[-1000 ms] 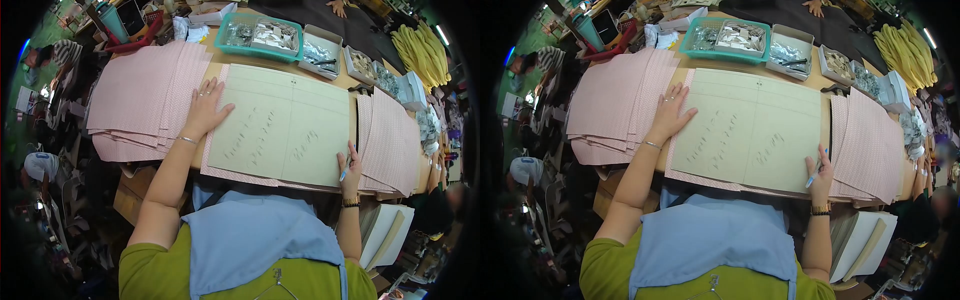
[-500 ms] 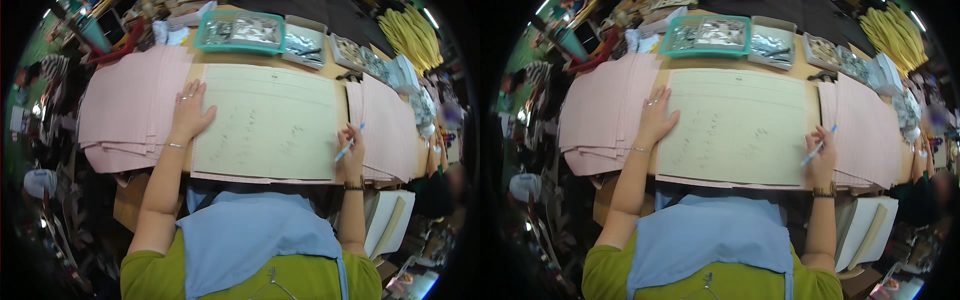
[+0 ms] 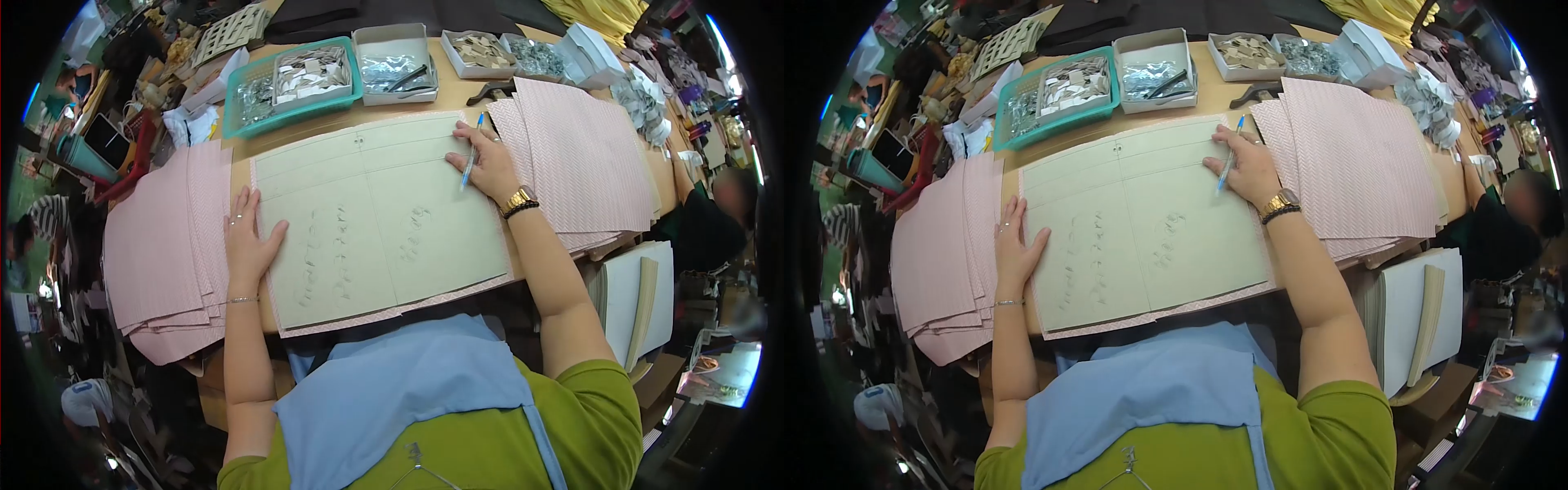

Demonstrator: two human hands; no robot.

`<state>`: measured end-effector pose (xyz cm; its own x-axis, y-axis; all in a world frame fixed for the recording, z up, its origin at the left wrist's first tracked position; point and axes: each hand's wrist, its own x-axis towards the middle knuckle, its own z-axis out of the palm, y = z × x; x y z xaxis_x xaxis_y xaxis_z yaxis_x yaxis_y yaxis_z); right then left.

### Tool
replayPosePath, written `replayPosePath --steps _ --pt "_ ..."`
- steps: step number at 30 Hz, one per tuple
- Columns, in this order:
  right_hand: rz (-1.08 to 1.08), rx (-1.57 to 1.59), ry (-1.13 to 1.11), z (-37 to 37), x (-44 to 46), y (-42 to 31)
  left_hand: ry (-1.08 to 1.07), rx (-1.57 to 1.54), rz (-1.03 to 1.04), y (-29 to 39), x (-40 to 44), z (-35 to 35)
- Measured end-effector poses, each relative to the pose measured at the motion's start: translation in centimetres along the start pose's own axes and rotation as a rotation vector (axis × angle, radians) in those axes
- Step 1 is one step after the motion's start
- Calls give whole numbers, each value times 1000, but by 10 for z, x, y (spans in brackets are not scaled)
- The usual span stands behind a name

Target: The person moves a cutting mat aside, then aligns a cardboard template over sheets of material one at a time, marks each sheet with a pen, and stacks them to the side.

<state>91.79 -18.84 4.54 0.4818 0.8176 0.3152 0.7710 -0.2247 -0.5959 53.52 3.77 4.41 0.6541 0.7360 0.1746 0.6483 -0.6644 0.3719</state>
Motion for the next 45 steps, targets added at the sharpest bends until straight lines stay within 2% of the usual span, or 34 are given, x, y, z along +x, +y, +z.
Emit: replayPosePath --steps 2,11,19,25,32,41,45 --pt "1 -73 -17 0 2 1 5 -22 8 0 0 -1" --pt "-4 8 14 4 3 6 8 1 22 2 -1 -2" --pt "32 -64 -6 5 3 9 3 52 31 -2 -1 5" --pt "-35 76 32 12 4 15 -9 37 -5 1 -2 0" --pt "26 18 -21 7 5 4 -2 64 -10 1 -2 1" --pt "4 52 -34 9 4 13 -16 117 -3 7 -1 -1" --pt "4 35 -10 10 5 13 -55 189 182 33 15 -9"
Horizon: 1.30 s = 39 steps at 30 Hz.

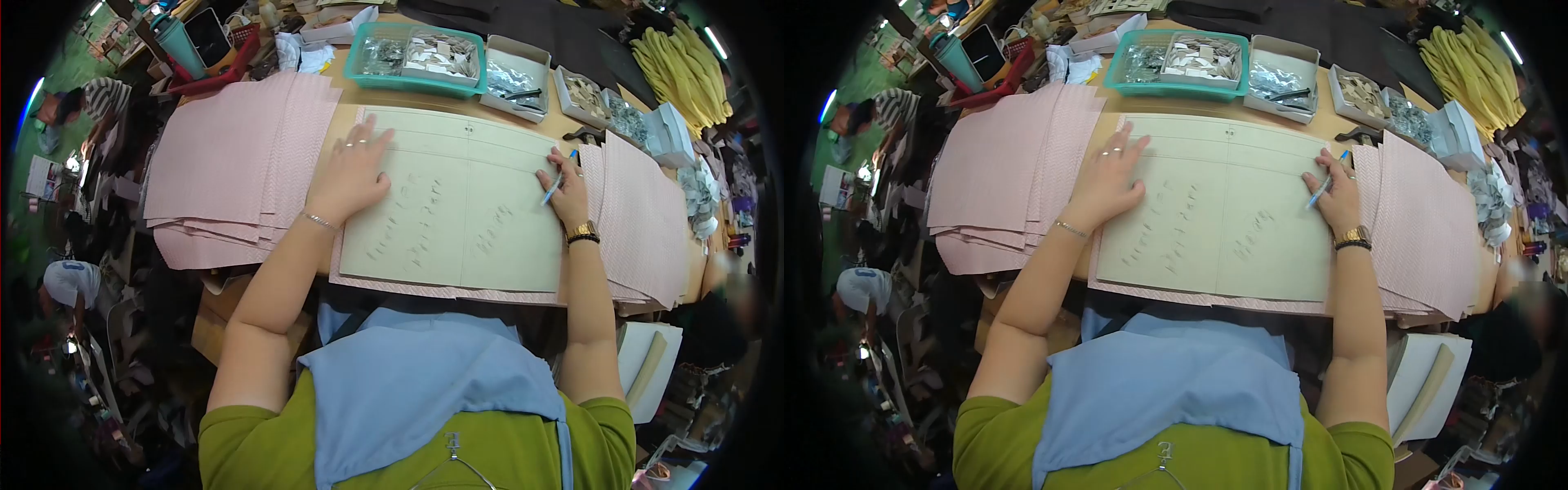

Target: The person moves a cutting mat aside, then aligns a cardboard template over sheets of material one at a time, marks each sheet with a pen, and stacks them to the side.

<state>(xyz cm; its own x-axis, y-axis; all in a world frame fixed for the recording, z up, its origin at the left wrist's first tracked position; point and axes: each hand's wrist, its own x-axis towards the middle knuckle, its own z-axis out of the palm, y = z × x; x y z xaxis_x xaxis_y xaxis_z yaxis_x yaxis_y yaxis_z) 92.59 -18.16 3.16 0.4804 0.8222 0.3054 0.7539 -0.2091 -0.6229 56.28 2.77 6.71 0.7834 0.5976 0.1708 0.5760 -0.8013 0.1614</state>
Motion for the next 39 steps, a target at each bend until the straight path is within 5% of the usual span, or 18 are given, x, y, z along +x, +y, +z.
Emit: replayPosePath --steps 2,5,9,10,13,17,27,39 --pt "6 -39 -10 -2 0 1 -82 -3 117 9 15 13" --pt "-8 -95 -31 -4 1 2 -369 -37 -94 49 36 -19" --pt "32 -123 -88 -16 8 -10 -453 154 -99 74 42 -23" --pt "1 191 43 -4 18 -4 -492 170 -107 75 47 -24" --pt "163 378 117 -12 30 -36 -530 177 -111 77 52 -24" --pt "206 712 -61 19 53 -80 -582 165 -127 77 57 -20" --pt "13 165 -140 75 83 -108 -595 122 -156 76 57 -21" --pt "-54 25 -180 75 85 -115 -554 152 -150 77 54 -20"
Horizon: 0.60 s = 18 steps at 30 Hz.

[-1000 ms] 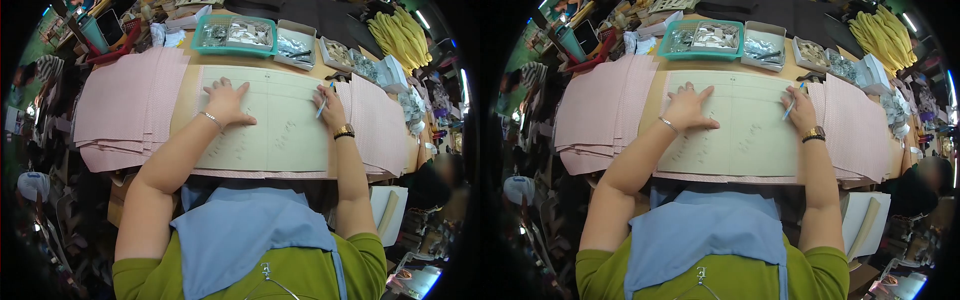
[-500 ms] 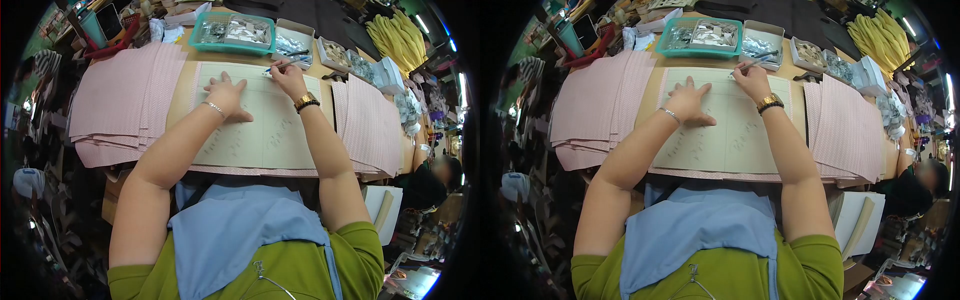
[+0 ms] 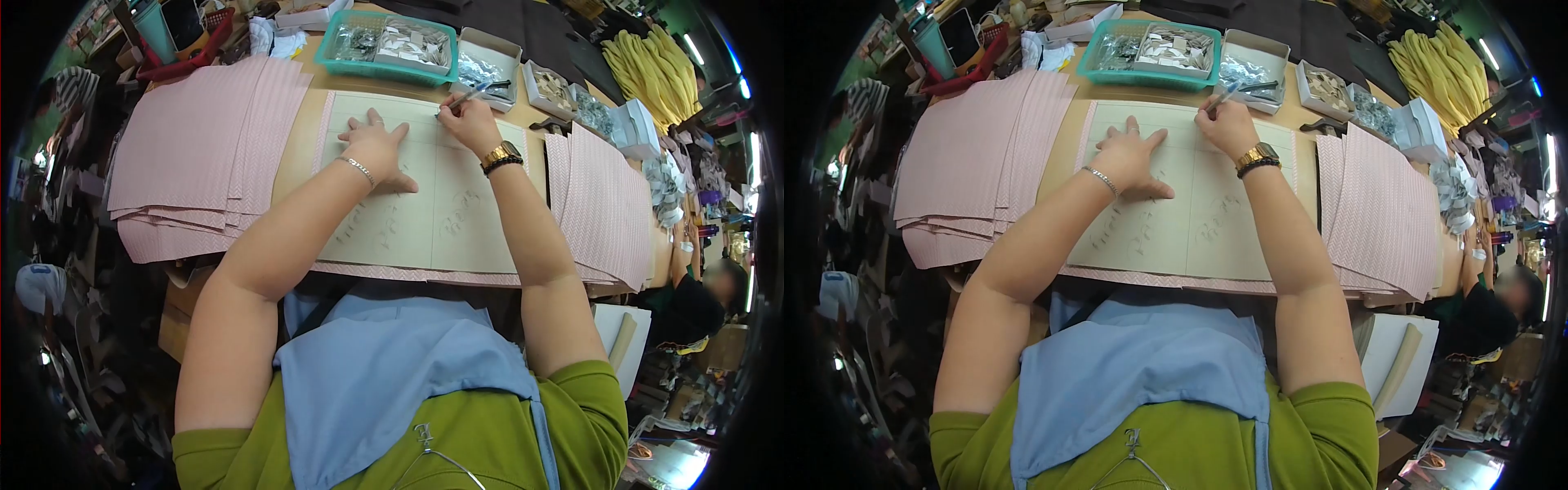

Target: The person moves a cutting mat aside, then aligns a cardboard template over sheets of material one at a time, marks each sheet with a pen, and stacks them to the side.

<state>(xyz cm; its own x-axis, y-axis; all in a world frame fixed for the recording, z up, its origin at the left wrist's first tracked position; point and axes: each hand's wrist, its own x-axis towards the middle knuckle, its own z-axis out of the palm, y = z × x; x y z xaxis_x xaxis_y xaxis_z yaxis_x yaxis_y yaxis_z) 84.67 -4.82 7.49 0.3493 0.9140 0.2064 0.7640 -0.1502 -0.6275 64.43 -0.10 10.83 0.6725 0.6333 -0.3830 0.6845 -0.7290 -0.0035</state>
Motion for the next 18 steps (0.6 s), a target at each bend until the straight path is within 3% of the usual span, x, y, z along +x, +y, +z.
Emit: replayPosePath --steps 18 --pt "63 119 95 2 -2 11 -14 -22 -5 0 2 -1"
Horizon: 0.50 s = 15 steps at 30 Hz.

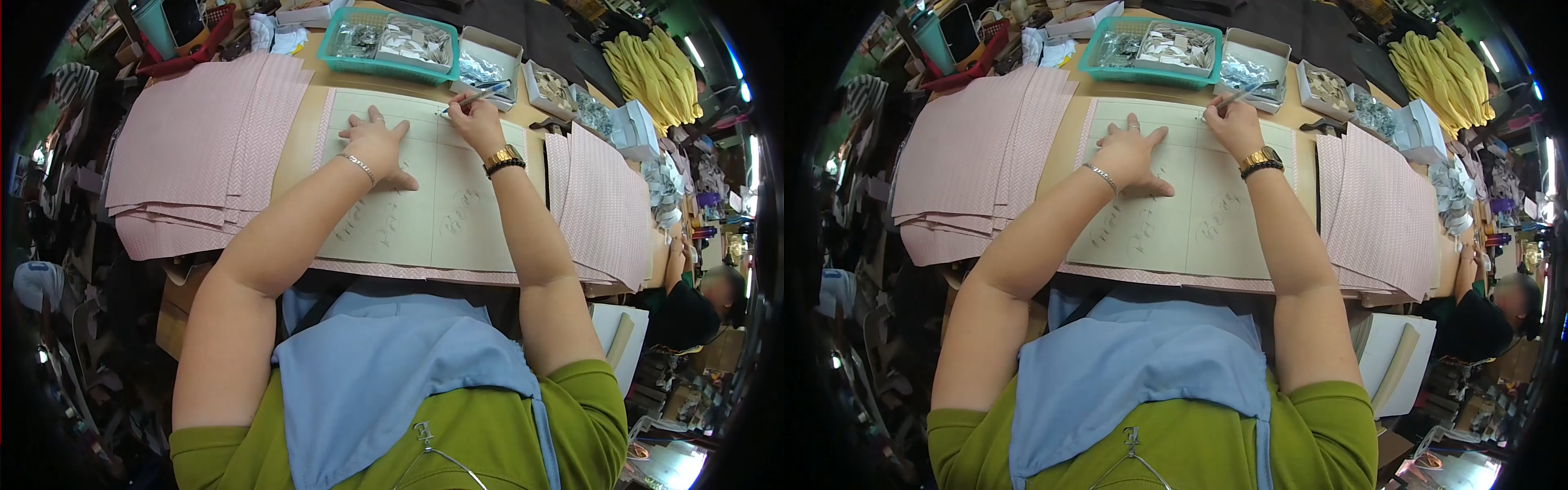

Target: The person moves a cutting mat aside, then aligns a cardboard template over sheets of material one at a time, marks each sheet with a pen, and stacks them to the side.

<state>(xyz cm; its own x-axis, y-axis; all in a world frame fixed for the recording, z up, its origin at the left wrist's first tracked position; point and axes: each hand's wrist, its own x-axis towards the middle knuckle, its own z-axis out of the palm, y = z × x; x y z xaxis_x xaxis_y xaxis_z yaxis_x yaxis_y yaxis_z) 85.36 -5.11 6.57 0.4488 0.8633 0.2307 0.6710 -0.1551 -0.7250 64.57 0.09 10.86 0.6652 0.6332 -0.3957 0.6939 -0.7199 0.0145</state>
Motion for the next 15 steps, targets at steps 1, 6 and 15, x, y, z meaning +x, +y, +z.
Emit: replayPosePath --steps 1,6,15 --pt "7 -8 -4 0 0 0 -12 -19 -5 0 0 -1" --pt "13 -82 -28 -2 -1 -6 13 43 -1 1 -1 1" --pt "-11 -118 -37 -1 -2 -8 -54 -27 -14 1 0 -3"
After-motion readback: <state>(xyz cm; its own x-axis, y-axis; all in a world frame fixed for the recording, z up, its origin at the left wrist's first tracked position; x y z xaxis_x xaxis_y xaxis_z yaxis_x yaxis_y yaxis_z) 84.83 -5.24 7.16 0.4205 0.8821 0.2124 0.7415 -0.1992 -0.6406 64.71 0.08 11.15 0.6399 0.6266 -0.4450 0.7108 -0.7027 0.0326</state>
